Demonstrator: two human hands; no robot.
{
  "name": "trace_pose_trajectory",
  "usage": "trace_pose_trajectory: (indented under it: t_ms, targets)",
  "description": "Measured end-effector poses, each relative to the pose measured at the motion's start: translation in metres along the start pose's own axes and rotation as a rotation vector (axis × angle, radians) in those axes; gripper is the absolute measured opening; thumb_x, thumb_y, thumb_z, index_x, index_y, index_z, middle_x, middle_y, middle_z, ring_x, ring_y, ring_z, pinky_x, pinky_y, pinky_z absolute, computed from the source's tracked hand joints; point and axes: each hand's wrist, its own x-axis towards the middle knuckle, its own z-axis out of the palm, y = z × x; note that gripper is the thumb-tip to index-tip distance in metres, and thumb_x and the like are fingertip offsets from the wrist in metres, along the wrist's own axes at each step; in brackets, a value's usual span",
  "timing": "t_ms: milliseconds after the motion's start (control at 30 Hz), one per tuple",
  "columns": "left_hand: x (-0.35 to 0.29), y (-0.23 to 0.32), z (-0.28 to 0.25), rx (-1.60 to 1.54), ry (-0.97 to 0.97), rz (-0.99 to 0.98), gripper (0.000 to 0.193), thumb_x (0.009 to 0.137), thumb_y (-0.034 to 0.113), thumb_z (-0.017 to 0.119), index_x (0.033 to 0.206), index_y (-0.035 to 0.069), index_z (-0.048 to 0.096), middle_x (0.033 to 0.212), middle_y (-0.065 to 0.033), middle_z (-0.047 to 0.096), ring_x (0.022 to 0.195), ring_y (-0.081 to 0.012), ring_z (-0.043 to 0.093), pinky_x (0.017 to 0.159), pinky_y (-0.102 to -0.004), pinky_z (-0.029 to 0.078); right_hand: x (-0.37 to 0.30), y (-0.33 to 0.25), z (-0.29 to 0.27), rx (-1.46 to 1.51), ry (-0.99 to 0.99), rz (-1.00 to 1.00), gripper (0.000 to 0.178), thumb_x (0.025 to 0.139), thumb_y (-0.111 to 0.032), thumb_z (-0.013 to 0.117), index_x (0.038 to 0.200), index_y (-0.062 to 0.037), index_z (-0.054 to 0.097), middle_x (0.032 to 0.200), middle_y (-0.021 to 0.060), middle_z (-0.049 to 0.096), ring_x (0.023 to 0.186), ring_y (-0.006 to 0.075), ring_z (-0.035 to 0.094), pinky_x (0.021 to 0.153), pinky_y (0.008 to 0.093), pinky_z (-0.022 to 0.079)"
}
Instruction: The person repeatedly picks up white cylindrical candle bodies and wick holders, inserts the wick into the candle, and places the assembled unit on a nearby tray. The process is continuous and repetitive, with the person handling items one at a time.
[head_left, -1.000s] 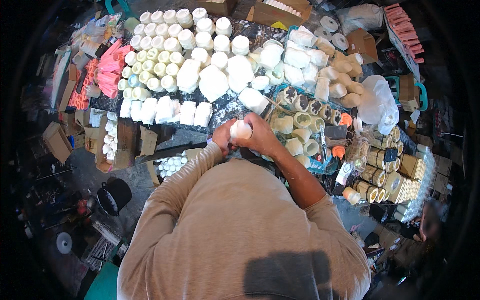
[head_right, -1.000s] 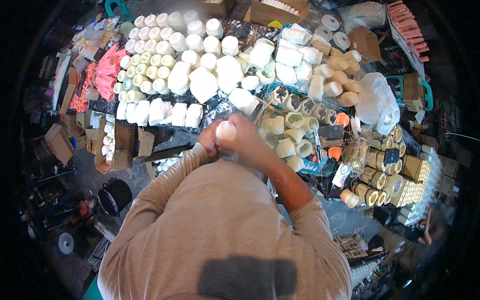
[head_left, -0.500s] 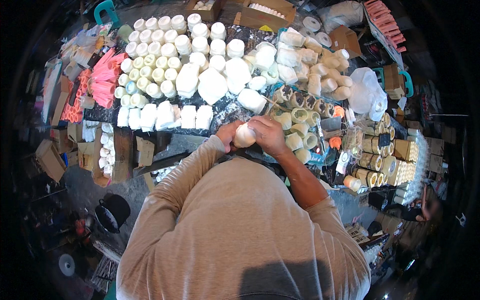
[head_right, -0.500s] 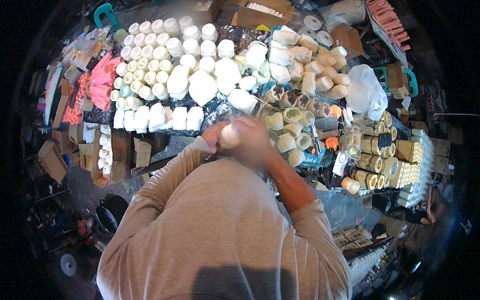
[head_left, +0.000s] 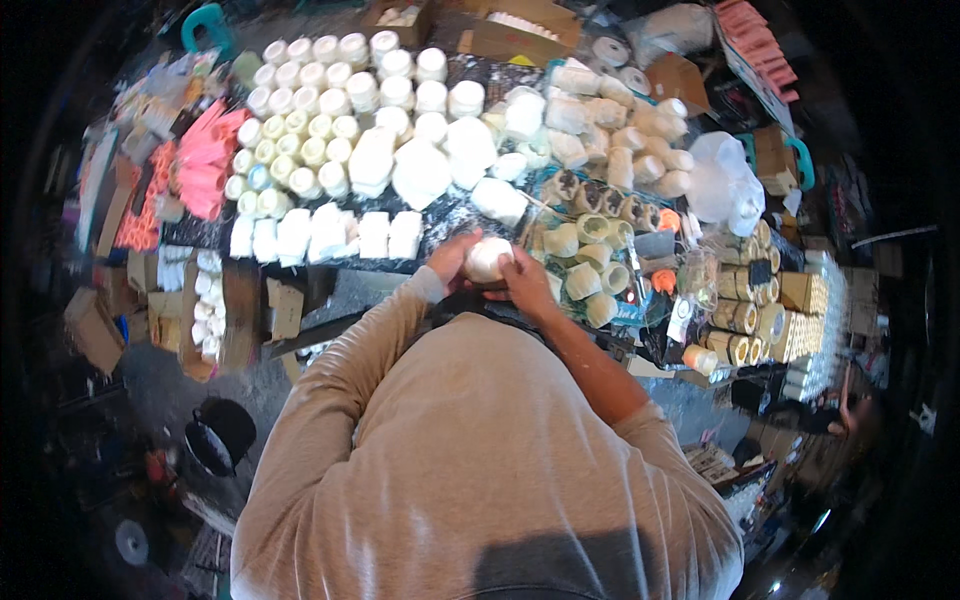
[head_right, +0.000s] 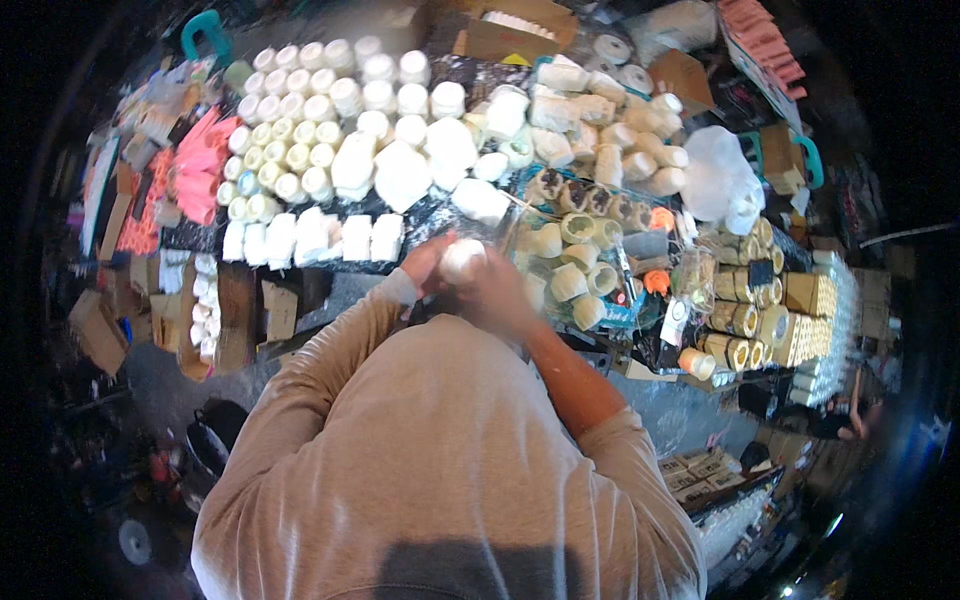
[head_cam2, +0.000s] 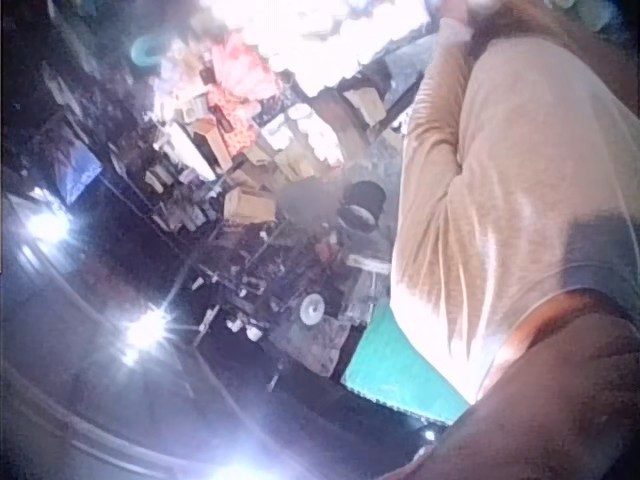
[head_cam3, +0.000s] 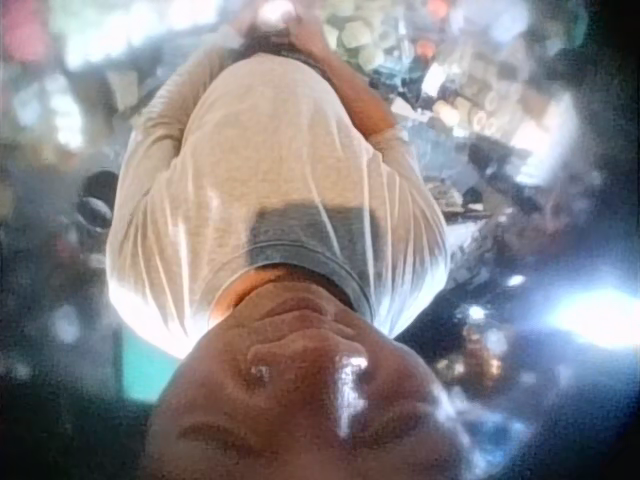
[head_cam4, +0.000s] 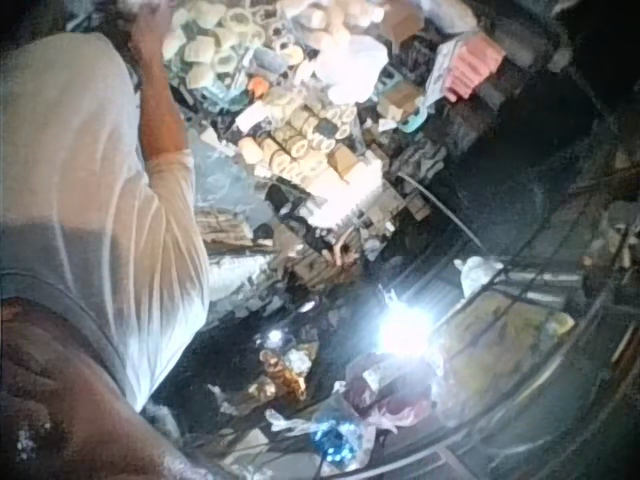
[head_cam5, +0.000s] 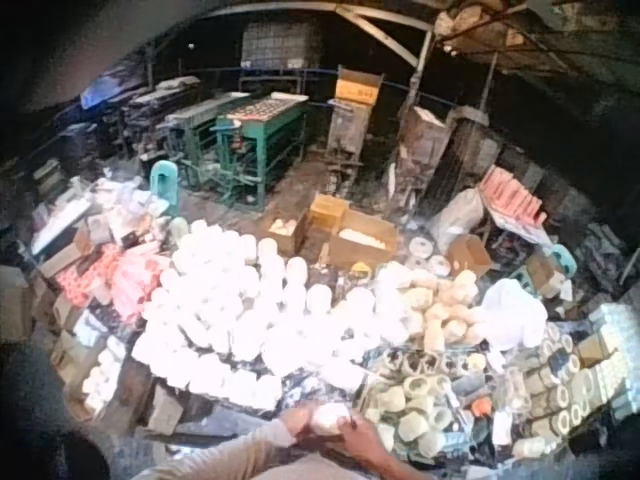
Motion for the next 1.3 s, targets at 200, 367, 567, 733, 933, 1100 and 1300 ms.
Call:
trace_pose_trajectory:
  t_ms: [200,367,567,733,933,1100,1300]
  targets:
    - [0.023,-0.029,-0.01,0.357,-0.079,0.511,0.054,0.096,0.021,0.07,0.143,0.003,0.05,0.134,-0.0111,0.06,0.11,-0.0221,0.065,0.091,-0.0339,0.06,0.063,0.07,0.013,-0.017,0.2,0.003,0.01,0.09,-0.011,0.068,0.097,-0.0036,0.07,0.087,0.0084,0.072,0.074,0.0189,0.071,0.06,0.0347,0.06]
    - [0.041,-0.048,-0.047,0.477,0.196,0.389,0.047,0.102,0.021,0.062,0.141,-0.004,0.054,0.129,-0.0133,0.065,0.107,-0.0199,0.065,0.085,-0.0309,0.055,0.068,0.058,0.032,-0.392,0.364,-0.136,0.032,0.088,-0.032,0.068,0.094,-0.001,0.073,0.089,0.0185,0.074,0.083,0.0335,0.073,0.073,0.0451,0.057]
    - [0.048,-0.059,-0.073,0.523,0.231,0.438,0.051,0.106,0.033,0.055,0.14,-0.005,0.056,0.128,-0.0148,0.066,0.109,-0.0209,0.064,0.094,-0.0333,0.052,0.062,0.048,0.051,-0.293,0.436,0.056,0.034,0.09,-0.039,0.065,0.099,-0.0072,0.076,0.105,0.0199,0.072,0.098,0.038,0.069,0.088,0.0476,0.054]
    - [0.049,-0.067,-0.082,0.693,0.412,0.583,0.048,0.106,0.035,0.055,0.136,-0.002,0.061,0.098,-0.0081,0.071,0.089,-0.0171,0.063,0.08,-0.0313,0.051,0.065,0.064,0.055,-0.376,0.452,0.047,0.034,0.092,-0.038,0.064,0.1,-0.007,0.076,0.105,0.0191,0.072,0.099,0.0381,0.068,0.09,0.0504,0.053]
    - [0.051,-0.063,-0.085,0.653,0.416,0.511,0.051,0.105,0.038,0.058,0.138,-0.001,0.06,0.096,-0.0031,0.068,0.085,-0.012,0.059,0.075,-0.0272,0.05,0.07,0.064,0.063,-0.384,0.51,0.146,0.034,0.093,-0.038,0.064,0.094,-0.0057,0.075,0.104,0.0196,0.072,0.099,0.038,0.069,0.087,0.051,0.053]
    - [0.041,-0.06,-0.064,0.273,0.26,0.474,0.051,0.104,0.035,0.059,0.143,0.002,0.056,0.128,-0.0116,0.065,0.106,-0.0191,0.065,0.09,-0.0295,0.053,0.068,0.062,0.066,-0.437,0.507,-0.166,0.042,0.094,-0.042,0.063,0.1,-0.0019,0.073,0.091,0.0259,0.069,0.088,0.0422,0.067,0.081,0.0513,0.052]
    - [0.029,-0.053,-0.058,0.279,0.301,0.448,0.053,0.104,0.035,0.061,0.142,-0.002,0.056,0.134,-0.0126,0.063,0.114,-0.0191,0.062,0.097,-0.0304,0.051,0.062,0.067,0.06,-0.26,0.479,-0.009,0.039,0.094,-0.041,0.065,0.103,-0.0052,0.077,0.085,0.0251,0.07,0.076,0.0394,0.069,0.072,0.0477,0.054]
